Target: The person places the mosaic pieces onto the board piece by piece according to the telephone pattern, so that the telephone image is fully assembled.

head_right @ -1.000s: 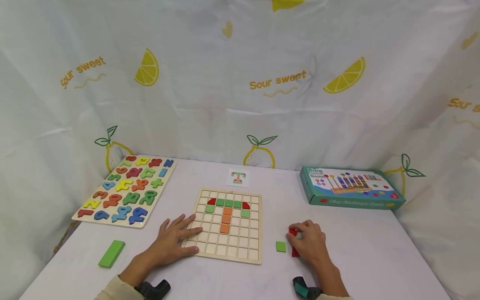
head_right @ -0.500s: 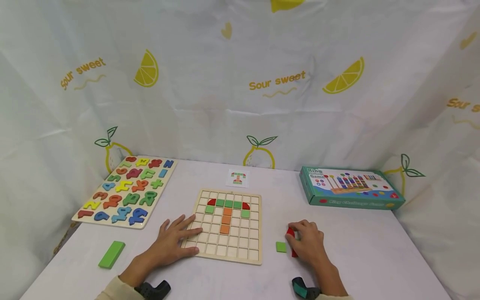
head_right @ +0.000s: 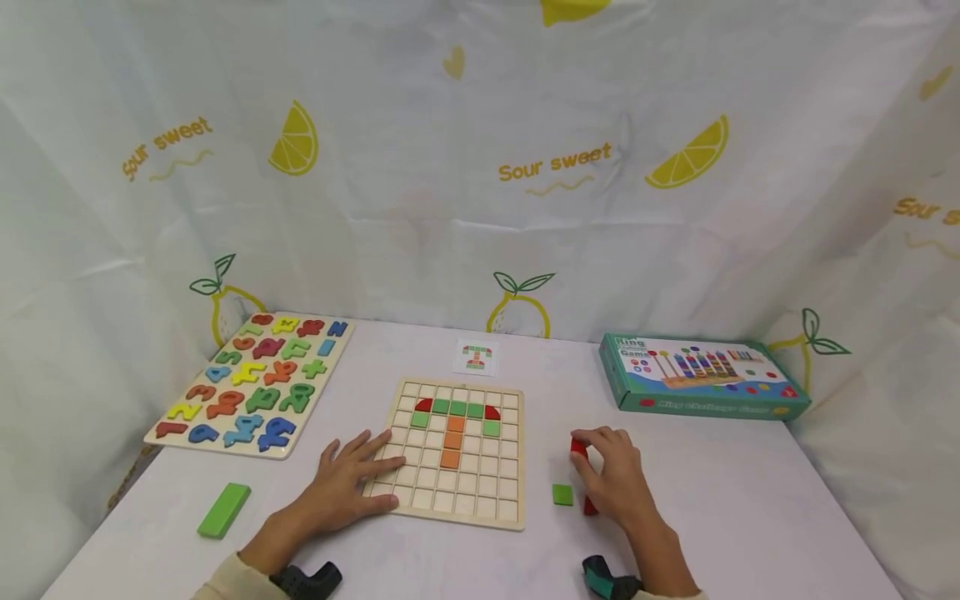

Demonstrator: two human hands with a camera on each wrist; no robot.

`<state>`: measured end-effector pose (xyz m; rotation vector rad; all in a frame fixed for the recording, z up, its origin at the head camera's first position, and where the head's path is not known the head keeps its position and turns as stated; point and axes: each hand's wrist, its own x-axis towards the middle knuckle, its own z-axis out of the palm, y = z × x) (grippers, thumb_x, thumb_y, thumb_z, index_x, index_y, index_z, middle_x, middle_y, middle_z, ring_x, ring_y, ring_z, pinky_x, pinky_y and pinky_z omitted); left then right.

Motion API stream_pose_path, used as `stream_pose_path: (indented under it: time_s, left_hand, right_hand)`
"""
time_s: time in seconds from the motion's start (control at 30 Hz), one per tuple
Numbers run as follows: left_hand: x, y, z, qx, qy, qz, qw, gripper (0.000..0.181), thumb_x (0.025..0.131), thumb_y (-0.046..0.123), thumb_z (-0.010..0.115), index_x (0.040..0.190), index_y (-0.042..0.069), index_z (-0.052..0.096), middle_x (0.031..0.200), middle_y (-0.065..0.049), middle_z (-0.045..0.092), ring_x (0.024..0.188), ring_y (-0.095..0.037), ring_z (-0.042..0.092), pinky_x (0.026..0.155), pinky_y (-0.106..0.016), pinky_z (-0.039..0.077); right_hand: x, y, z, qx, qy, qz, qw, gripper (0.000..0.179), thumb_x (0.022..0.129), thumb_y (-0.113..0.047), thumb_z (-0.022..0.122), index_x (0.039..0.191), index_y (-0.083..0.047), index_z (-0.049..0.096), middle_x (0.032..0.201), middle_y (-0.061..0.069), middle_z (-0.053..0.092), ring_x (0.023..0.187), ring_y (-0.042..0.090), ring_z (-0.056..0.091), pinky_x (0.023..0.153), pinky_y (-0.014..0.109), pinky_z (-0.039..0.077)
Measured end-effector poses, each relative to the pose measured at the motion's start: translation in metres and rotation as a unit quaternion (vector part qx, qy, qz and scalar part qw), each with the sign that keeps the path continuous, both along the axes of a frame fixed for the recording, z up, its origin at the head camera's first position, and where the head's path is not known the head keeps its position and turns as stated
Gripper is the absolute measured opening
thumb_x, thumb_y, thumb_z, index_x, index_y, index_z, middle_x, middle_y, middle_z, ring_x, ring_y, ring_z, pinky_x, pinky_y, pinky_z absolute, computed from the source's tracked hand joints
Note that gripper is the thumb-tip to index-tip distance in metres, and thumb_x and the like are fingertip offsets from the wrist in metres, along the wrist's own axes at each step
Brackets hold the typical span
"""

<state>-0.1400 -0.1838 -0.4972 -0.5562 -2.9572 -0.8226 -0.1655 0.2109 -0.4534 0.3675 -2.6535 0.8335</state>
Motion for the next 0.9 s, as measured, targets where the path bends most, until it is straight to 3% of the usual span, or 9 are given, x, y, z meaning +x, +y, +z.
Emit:
stream_pose_path:
  time_s: [0.17, 0.43, 0.63, 0.9]
  left_hand:
    - [0.0, -0.001, 0.0, -0.002, 0.0, 0.002, 1.0, 0.064, 0.078, 0.067, 0.064, 0.129, 0.028, 0.064, 0.151, -0.003, 0.037, 0.141, -0.037, 0.02, 0.104, -0.067, 0.002]
    - [0.002, -0.001, -0.001, -0.003, 0.0, 0.006, 1.0, 0.063, 0.079, 0.066, 0.065, 0.129, 0.028, 0.065, 0.151, -0.003, 0.037, 0.141, -0.036, 0.02, 0.104, -0.067, 0.002]
    - [0.003, -0.001, 0.001, 0.001, 0.007, 0.006, 1.0, 0.062, 0.078, 0.064, 0.067, 0.128, 0.027, 0.065, 0.151, -0.004, 0.038, 0.141, -0.037, 0.021, 0.104, -0.068, 0.002]
    - [0.001, 0.0, -0.001, -0.006, 0.007, 0.003, 1.0, 0.063, 0.078, 0.066, 0.065, 0.129, 0.028, 0.065, 0.151, -0.003, 0.037, 0.141, -0.036, 0.021, 0.105, -0.066, 0.002]
  right_hand:
    - [0.006, -0.011, 0.016, -0.009, 0.062, 0.023, 0.9978, 0.035, 0.077, 0.0, 0.079, 0.11, -0.002, 0.069, 0.098, 0.008, 0.066, 0.095, 0.023, 0.049, 0.08, 0.051, 0.042]
    - [0.014, -0.036, 0.037, -0.025, 0.115, 0.076, 0.9902, 0.033, 0.072, -0.001, 0.083, 0.103, -0.005, 0.072, 0.096, 0.0, 0.066, 0.092, 0.016, 0.049, 0.073, 0.044, 0.043]
    - [0.016, -0.062, 0.041, -0.043, 0.101, 0.098, 0.9891, 0.031, 0.074, -0.003, 0.083, 0.104, -0.007, 0.073, 0.097, -0.004, 0.065, 0.094, 0.014, 0.049, 0.074, 0.042, 0.044]
    - [0.013, -0.089, 0.033, -0.066, 0.057, 0.104, 0.9908, 0.03, 0.075, -0.005, 0.083, 0.104, -0.007, 0.073, 0.098, -0.003, 0.065, 0.096, 0.014, 0.049, 0.077, 0.041, 0.047]
